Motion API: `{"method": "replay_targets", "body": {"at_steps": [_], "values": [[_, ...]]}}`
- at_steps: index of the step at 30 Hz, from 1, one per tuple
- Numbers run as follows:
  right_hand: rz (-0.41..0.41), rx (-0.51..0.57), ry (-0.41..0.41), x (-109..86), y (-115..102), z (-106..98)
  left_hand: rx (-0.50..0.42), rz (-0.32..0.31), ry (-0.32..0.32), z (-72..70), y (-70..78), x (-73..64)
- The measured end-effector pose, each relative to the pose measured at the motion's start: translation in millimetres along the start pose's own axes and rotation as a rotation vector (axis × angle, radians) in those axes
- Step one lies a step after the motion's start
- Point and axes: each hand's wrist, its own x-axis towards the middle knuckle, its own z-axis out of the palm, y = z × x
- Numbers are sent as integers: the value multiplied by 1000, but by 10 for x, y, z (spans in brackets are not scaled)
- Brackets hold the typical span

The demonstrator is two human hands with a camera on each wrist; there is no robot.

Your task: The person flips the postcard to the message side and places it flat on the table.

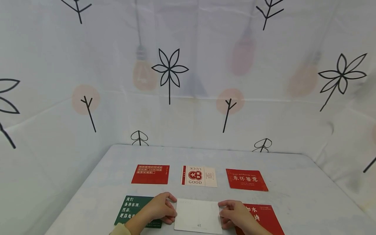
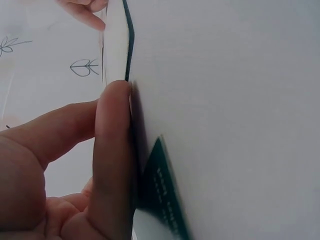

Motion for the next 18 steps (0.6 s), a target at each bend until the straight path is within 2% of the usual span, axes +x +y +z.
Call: {"method": "replay_targets", "body": {"at_steps": [8,13,18], "values": [[-2,16,11,33,13,-29,1,-18,4,-46,17,-6],[-31,45,3,52,20,-51,-19,-14,-1,-68,4,19],[-45,56,48,74,13,-68,-43,11,-4,-99,-9,45]]}}
